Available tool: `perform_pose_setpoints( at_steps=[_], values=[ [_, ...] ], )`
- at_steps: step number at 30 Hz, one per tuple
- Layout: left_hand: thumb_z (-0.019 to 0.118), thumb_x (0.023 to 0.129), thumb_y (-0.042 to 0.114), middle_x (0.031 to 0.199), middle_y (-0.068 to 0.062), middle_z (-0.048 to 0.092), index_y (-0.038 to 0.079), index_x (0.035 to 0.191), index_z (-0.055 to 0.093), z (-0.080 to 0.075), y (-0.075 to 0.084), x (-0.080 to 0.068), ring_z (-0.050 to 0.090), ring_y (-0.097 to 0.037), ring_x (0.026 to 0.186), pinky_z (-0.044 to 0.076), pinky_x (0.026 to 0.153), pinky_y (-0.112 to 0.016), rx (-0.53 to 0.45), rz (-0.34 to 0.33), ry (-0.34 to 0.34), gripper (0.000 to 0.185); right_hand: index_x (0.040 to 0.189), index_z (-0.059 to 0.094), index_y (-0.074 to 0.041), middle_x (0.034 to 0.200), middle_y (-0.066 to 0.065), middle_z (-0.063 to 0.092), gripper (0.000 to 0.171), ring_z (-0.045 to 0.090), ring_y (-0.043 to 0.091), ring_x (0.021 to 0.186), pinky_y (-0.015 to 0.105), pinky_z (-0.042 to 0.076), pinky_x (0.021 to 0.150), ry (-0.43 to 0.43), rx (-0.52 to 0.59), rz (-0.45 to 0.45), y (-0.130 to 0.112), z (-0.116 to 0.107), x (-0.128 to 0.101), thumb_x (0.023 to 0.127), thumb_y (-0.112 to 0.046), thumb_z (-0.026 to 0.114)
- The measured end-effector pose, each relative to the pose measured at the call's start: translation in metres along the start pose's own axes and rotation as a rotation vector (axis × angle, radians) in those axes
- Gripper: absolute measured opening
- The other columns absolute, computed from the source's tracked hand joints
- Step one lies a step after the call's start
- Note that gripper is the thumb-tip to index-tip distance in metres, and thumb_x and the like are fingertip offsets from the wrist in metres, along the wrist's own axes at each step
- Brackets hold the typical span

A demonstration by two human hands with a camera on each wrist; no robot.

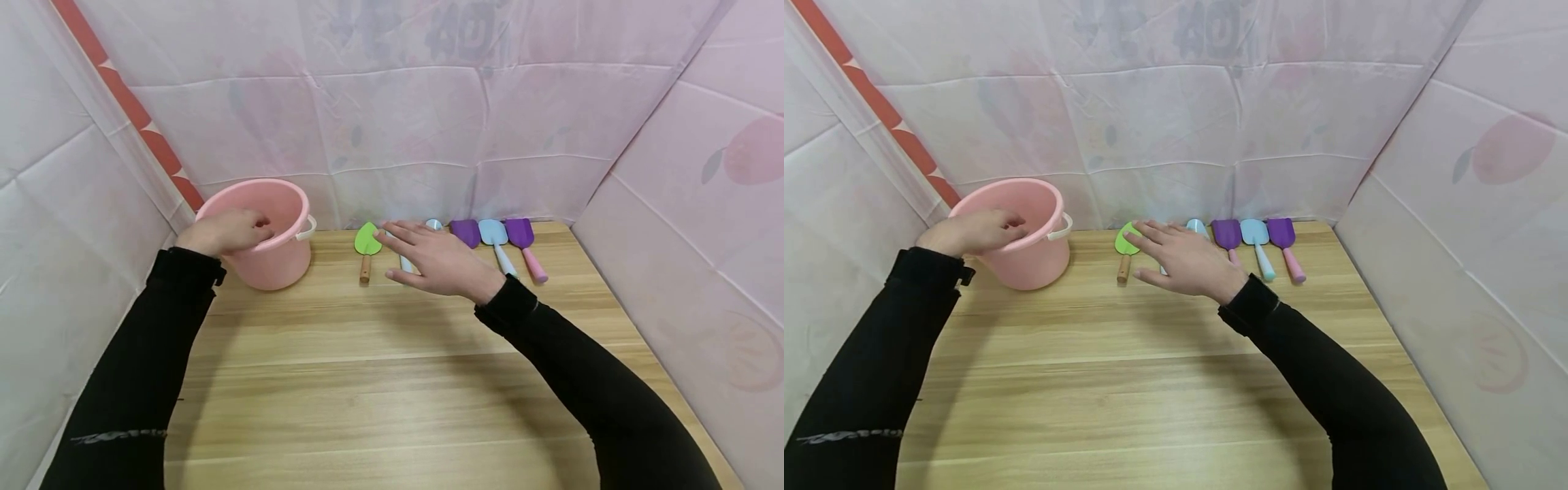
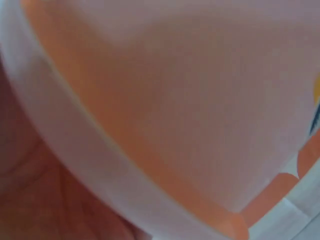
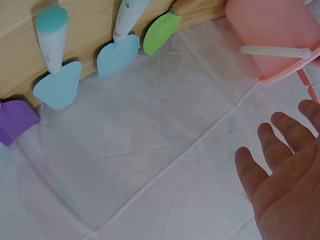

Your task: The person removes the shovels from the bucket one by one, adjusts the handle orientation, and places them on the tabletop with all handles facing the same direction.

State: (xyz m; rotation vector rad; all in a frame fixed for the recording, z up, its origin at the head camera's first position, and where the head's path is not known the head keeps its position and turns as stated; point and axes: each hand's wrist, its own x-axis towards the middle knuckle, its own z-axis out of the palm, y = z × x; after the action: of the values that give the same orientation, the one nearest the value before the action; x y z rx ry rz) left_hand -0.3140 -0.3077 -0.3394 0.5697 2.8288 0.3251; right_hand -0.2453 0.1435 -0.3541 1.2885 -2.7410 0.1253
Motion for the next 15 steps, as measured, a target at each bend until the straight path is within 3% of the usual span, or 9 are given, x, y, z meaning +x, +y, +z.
perform_pose_setpoints(
  at_steps=[3, 4, 6, 8, 10, 12, 15],
  values=[
    [0.058, 0.114, 0.034, 0.083, -0.004, 0.067, 0.008, 0.101, 0.076, -0.008, 0.003, -0.004, 0.064, -0.022, 0.080, 0.052, 0.077, -0.039, -0.050, -0.010, -0.076, 0.034, 0.186, 0.036, -0.019, 0.191, 0.013, 0.042, 0.079, 0.045, 0.034, 0.177, 0.058, 0.041, 0.145, -0.019, 0.001, -0.009, -0.002, 0.000, 0.001, 0.121, -0.056, 0.060],
    [0.059, 0.114, 0.031, 0.083, -0.005, 0.063, 0.005, 0.104, 0.076, -0.011, 0.005, -0.007, 0.061, -0.022, 0.078, 0.049, 0.072, -0.037, -0.073, -0.030, -0.111, 0.032, 0.186, 0.037, -0.019, 0.191, 0.013, 0.042, 0.079, 0.046, 0.034, 0.177, 0.058, 0.041, 0.145, -0.025, 0.002, -0.012, -0.003, 0.001, 0.001, 0.121, -0.056, 0.060],
    [0.062, 0.113, 0.024, 0.095, -0.011, 0.070, -0.002, 0.122, 0.078, -0.016, 0.009, -0.010, 0.062, -0.023, 0.082, 0.048, 0.069, -0.034, -0.113, -0.084, -0.171, 0.031, 0.186, 0.037, -0.018, 0.191, 0.013, 0.042, 0.078, 0.046, 0.033, 0.177, 0.057, 0.041, 0.145, -0.040, 0.001, -0.019, -0.005, 0.002, 0.001, 0.121, -0.056, 0.060],
    [0.063, 0.112, 0.016, 0.121, -0.024, 0.075, -0.009, 0.143, 0.071, -0.020, 0.011, -0.012, 0.064, -0.027, 0.094, 0.050, 0.071, -0.033, -0.125, -0.122, -0.222, 0.041, 0.186, 0.037, -0.019, 0.191, 0.012, 0.042, 0.078, 0.044, 0.032, 0.177, 0.056, 0.041, 0.145, -0.054, -0.005, -0.026, -0.007, 0.003, 0.002, 0.121, -0.056, 0.059],
    [0.063, 0.109, 0.010, 0.144, -0.030, 0.070, -0.013, 0.156, 0.062, -0.022, 0.010, -0.013, 0.064, -0.030, 0.105, 0.051, 0.074, -0.032, -0.122, -0.161, -0.266, 0.052, 0.186, 0.038, -0.019, 0.192, 0.011, 0.041, 0.077, 0.043, 0.031, 0.178, 0.056, 0.041, 0.145, -0.067, -0.014, -0.034, -0.008, 0.005, 0.002, 0.121, -0.057, 0.058],
    [0.061, 0.105, 0.006, 0.147, -0.032, 0.068, -0.012, 0.155, 0.063, -0.023, 0.008, -0.011, 0.063, -0.031, 0.105, 0.050, 0.073, -0.029, -0.117, -0.171, -0.298, 0.053, 0.185, 0.038, -0.020, 0.192, 0.010, 0.040, 0.077, 0.041, 0.030, 0.179, 0.056, 0.041, 0.145, -0.075, -0.023, -0.038, -0.010, 0.005, 0.001, 0.121, -0.058, 0.057],
    [0.058, 0.100, 0.003, 0.133, -0.026, 0.070, -0.009, 0.148, 0.067, -0.024, 0.004, -0.009, 0.062, -0.028, 0.096, 0.049, 0.068, -0.027, -0.112, -0.176, -0.330, 0.050, 0.186, 0.037, -0.021, 0.193, 0.009, 0.040, 0.077, 0.041, 0.029, 0.179, 0.056, 0.042, 0.144, -0.085, -0.024, -0.036, -0.011, 0.006, 0.001, 0.122, -0.058, 0.057]
  ],
)
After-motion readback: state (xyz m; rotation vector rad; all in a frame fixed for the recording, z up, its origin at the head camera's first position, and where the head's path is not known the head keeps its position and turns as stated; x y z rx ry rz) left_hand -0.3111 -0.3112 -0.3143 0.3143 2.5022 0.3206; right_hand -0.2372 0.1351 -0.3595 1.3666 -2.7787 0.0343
